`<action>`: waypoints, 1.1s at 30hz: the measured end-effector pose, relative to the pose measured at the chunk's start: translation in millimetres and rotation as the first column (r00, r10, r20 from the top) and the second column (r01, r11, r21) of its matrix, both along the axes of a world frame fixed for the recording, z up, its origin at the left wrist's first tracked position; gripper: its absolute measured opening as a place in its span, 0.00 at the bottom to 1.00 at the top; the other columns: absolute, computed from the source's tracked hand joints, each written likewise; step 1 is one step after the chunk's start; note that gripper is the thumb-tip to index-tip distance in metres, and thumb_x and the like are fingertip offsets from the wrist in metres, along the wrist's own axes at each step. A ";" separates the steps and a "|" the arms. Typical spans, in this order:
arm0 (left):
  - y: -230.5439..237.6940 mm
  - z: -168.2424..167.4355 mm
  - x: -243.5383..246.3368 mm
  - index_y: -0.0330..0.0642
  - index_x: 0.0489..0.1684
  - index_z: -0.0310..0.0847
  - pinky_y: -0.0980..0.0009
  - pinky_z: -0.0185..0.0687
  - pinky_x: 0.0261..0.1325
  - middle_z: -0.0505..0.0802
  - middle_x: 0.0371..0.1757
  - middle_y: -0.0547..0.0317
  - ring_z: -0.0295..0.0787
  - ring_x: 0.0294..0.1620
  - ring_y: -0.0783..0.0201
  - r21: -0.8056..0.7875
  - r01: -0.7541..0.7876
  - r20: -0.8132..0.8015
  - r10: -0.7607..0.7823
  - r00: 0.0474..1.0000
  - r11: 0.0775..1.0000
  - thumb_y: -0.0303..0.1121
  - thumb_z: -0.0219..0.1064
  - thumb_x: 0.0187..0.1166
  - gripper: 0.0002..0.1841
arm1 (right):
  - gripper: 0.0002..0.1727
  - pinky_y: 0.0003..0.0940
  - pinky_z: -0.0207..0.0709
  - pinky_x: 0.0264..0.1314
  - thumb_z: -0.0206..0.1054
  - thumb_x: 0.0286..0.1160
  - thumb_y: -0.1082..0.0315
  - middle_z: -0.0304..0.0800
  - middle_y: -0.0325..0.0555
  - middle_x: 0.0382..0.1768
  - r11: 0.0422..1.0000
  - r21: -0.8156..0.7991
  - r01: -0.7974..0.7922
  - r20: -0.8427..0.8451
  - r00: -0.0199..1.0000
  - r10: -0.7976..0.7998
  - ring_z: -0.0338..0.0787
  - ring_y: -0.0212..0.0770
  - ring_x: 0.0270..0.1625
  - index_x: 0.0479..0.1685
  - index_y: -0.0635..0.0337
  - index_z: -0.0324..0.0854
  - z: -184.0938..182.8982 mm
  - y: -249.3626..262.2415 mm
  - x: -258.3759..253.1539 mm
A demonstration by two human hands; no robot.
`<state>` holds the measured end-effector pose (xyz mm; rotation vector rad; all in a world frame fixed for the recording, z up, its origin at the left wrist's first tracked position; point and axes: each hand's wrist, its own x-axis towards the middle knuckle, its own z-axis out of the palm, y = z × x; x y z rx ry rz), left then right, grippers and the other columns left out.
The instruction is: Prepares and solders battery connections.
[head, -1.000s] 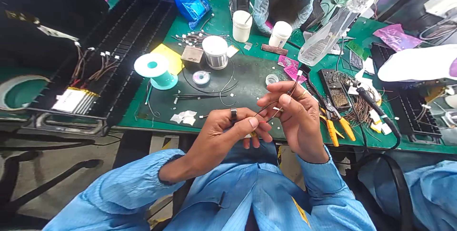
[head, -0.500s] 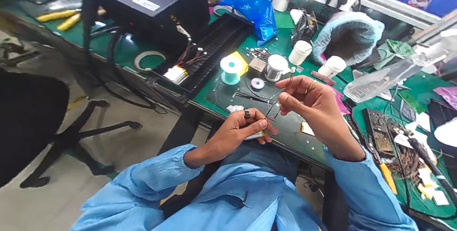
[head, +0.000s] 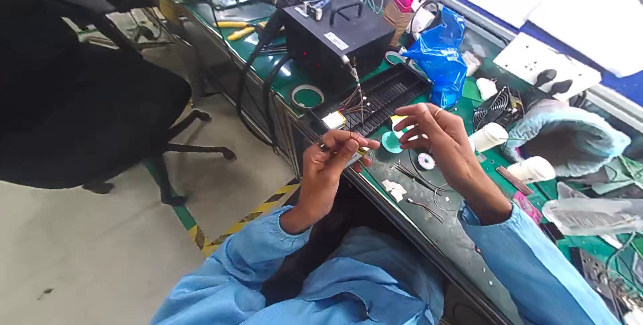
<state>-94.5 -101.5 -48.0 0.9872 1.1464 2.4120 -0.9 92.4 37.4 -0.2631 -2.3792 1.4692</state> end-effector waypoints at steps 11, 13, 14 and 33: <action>-3.4 -5.7 5.0 0.44 0.53 0.85 0.60 0.94 0.56 0.93 0.53 0.56 0.95 0.49 0.58 -0.048 0.046 0.084 -0.041 0.996 0.998 0.30 0.61 0.89 0.07 | 0.16 0.32 0.92 0.41 0.56 0.91 0.67 0.93 0.48 0.49 0.994 0.085 -0.067 -0.168 0.982 0.080 0.94 0.38 0.43 0.66 0.67 0.80 14.7 -32.5 15.2; -1.6 -7.1 10.7 0.50 0.52 0.85 0.59 0.93 0.61 0.94 0.53 0.61 0.95 0.53 0.59 -0.098 0.080 0.067 -0.073 0.995 0.992 0.32 0.61 0.89 0.07 | 0.17 0.34 0.93 0.43 0.60 0.88 0.69 0.93 0.50 0.51 0.998 0.055 -0.021 -0.163 0.986 0.029 0.95 0.39 0.46 0.68 0.70 0.78 0.6 -33.4 50.1; 0.1 -7.9 13.9 0.51 0.52 0.86 0.58 0.92 0.64 0.94 0.53 0.62 0.95 0.55 0.59 -0.114 0.110 0.060 -0.103 0.993 0.987 0.32 0.61 0.89 0.07 | 0.19 0.35 0.93 0.45 0.63 0.86 0.69 0.92 0.50 0.53 1.000 0.028 0.001 -0.154 0.988 0.003 0.95 0.40 0.48 0.69 0.71 0.77 -8.8 -33.6 67.5; 64.6 -39.8 120.2 0.39 0.48 0.89 0.66 0.90 0.62 0.95 0.52 0.56 0.93 0.55 0.63 -0.374 0.354 0.133 -0.328 0.935 0.857 0.26 0.66 0.85 0.06 | 0.11 0.32 0.92 0.47 0.73 0.76 0.74 0.92 0.48 0.41 0.873 -0.424 0.242 -0.120 0.940 -0.318 0.94 0.36 0.42 0.52 0.73 0.83 -119.0 -34.3 181.5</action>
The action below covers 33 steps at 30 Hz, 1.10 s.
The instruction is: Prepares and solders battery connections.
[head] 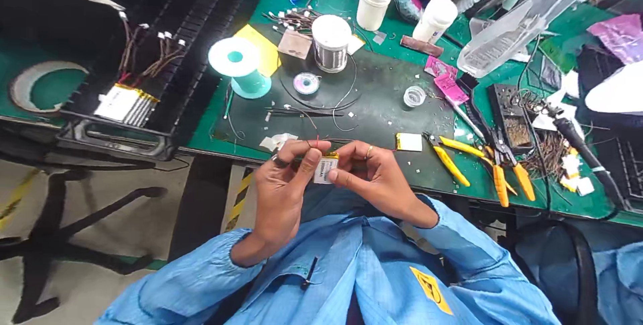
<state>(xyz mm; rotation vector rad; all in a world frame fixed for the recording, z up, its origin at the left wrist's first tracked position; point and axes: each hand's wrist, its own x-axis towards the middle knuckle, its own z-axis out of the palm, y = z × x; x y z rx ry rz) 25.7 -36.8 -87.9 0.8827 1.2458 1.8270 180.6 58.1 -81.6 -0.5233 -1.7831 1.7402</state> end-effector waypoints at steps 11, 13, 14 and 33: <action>39.4 9.3 17.2 0.29 0.82 0.71 0.61 0.83 0.73 0.87 0.74 0.44 0.88 0.68 0.54 -0.153 0.495 0.101 -0.485 0.869 0.855 0.22 0.63 0.82 0.26 | 0.10 0.30 0.91 0.38 0.61 0.86 0.72 0.94 0.46 0.45 0.985 0.172 0.031 0.327 0.941 -0.087 0.94 0.34 0.35 0.56 0.66 0.85 43.6 109.1 51.9; 33.9 8.1 12.5 0.27 0.78 0.75 0.60 0.84 0.72 0.89 0.72 0.43 0.89 0.68 0.52 -0.170 0.527 0.072 -0.523 0.849 0.832 0.22 0.61 0.83 0.23 | 0.10 0.29 0.91 0.39 0.62 0.85 0.72 0.94 0.44 0.44 0.987 0.158 0.000 0.396 0.916 -0.063 0.94 0.33 0.34 0.54 0.65 0.86 36.5 125.3 55.7; 31.1 7.5 7.8 0.26 0.75 0.78 0.60 0.85 0.71 0.91 0.68 0.42 0.90 0.65 0.52 -0.166 0.524 0.028 -0.527 0.849 0.836 0.23 0.61 0.84 0.21 | 0.10 0.28 0.91 0.39 0.63 0.85 0.71 0.94 0.44 0.43 0.985 0.172 -0.018 0.426 0.903 -0.058 0.94 0.32 0.34 0.54 0.64 0.86 32.9 129.3 56.9; -89.2 108.9 -184.5 0.20 0.32 0.84 0.76 0.87 0.43 0.91 0.27 0.51 0.90 0.31 0.68 -0.123 -0.881 -0.588 0.682 0.435 0.456 0.08 0.61 0.73 0.06 | 0.18 0.45 0.86 0.39 0.67 0.81 0.60 0.91 0.53 0.53 0.575 0.818 0.001 0.323 0.826 -0.462 0.90 0.44 0.38 0.64 0.58 0.88 30.6 82.9 73.6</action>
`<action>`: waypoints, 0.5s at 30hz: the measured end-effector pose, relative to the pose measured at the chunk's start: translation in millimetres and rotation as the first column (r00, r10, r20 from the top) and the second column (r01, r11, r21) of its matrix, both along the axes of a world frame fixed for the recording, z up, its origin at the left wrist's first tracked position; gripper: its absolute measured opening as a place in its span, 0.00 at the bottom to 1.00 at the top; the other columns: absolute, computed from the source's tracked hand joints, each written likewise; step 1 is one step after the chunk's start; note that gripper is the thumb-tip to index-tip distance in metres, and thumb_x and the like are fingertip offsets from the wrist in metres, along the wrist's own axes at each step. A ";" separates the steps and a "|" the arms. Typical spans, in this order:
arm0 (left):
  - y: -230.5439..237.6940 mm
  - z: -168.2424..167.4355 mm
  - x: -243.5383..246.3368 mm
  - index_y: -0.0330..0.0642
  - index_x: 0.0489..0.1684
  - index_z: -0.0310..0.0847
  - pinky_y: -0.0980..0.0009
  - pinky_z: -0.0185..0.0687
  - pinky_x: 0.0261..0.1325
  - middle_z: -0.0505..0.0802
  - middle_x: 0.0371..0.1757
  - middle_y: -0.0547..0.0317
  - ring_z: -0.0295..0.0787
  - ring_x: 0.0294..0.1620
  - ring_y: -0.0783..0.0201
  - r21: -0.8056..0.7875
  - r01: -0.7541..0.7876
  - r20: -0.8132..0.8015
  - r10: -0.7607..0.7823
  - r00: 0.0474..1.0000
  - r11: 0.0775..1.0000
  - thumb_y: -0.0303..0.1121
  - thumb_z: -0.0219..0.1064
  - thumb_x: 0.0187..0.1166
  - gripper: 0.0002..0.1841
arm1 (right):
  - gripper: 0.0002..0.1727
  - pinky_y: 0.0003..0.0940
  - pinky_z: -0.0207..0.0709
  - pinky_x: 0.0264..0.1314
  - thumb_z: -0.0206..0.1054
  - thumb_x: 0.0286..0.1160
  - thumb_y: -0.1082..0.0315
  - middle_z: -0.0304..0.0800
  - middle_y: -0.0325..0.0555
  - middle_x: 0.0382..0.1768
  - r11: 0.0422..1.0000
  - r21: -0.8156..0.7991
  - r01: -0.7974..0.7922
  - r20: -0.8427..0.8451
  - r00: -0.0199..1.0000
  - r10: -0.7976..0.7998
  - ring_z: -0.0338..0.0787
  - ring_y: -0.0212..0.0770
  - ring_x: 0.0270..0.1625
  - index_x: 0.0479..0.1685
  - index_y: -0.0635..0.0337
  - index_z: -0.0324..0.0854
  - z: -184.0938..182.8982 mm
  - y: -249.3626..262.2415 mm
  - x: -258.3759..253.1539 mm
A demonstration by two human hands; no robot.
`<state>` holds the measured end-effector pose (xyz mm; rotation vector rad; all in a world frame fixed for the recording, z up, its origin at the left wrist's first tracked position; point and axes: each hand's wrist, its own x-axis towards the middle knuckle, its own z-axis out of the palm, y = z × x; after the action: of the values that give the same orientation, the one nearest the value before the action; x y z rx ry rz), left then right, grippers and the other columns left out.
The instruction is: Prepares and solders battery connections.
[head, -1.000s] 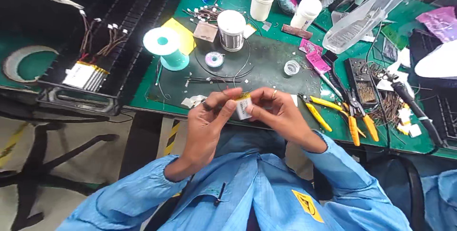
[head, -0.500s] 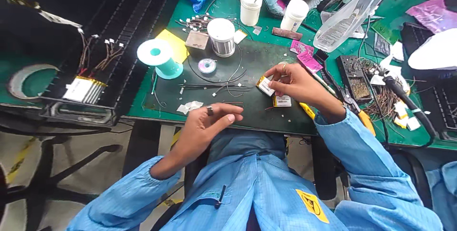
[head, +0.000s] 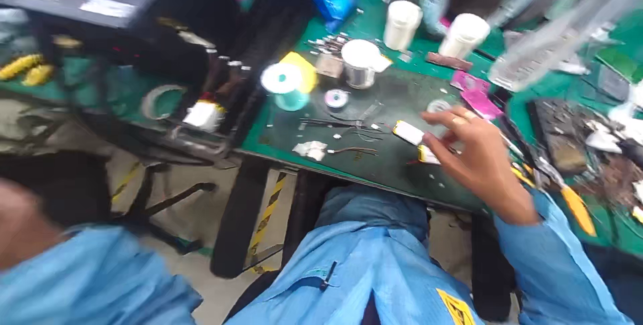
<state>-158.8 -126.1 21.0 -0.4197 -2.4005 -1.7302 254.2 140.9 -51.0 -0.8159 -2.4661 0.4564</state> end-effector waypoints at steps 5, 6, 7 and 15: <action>-61.8 -59.8 -185.4 0.34 0.59 0.79 0.71 0.90 0.46 0.95 0.43 0.61 0.93 0.39 0.68 0.343 0.008 -0.032 0.003 0.999 0.939 0.34 0.62 0.86 0.14 | 0.19 0.35 0.89 0.41 0.71 0.80 0.62 0.90 0.58 0.57 0.988 -0.012 -0.154 -0.161 0.975 0.150 0.92 0.40 0.41 0.65 0.59 0.87 -8.3 -12.7 47.9; -51.1 -62.9 -191.9 0.37 0.60 0.78 0.71 0.90 0.46 0.95 0.43 0.60 0.94 0.39 0.67 0.427 -0.048 0.154 -0.020 0.988 0.903 0.36 0.57 0.90 0.13 | 0.18 0.34 0.90 0.42 0.73 0.78 0.65 0.89 0.58 0.57 0.987 -0.025 -0.160 -0.189 0.970 0.153 0.93 0.40 0.42 0.64 0.60 0.87 -12.9 -15.0 57.8; -40.3 -65.8 -196.0 0.38 0.64 0.75 0.70 0.90 0.49 0.94 0.47 0.58 0.94 0.43 0.65 0.505 -0.062 0.292 -0.104 0.951 0.861 0.38 0.51 0.93 0.15 | 0.17 0.33 0.90 0.42 0.73 0.78 0.66 0.89 0.58 0.57 0.987 -0.037 -0.156 -0.214 0.966 0.145 0.93 0.39 0.42 0.63 0.61 0.88 -17.0 -17.5 65.6; 39.7 -50.5 -208.5 0.47 0.75 0.64 0.67 0.91 0.54 0.86 0.60 0.50 0.91 0.54 0.59 0.778 -0.143 0.462 -0.403 0.790 0.612 0.47 0.52 0.89 0.22 | 0.18 0.33 0.89 0.43 0.72 0.78 0.60 0.92 0.55 0.55 0.998 0.037 -0.049 -0.305 0.951 0.058 0.93 0.39 0.43 0.62 0.58 0.89 -42.5 -30.1 91.7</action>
<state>-367.4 -86.4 -29.5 0.1235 -1.5437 -3.1237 345.9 110.8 -93.5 -0.6159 -2.2052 0.5236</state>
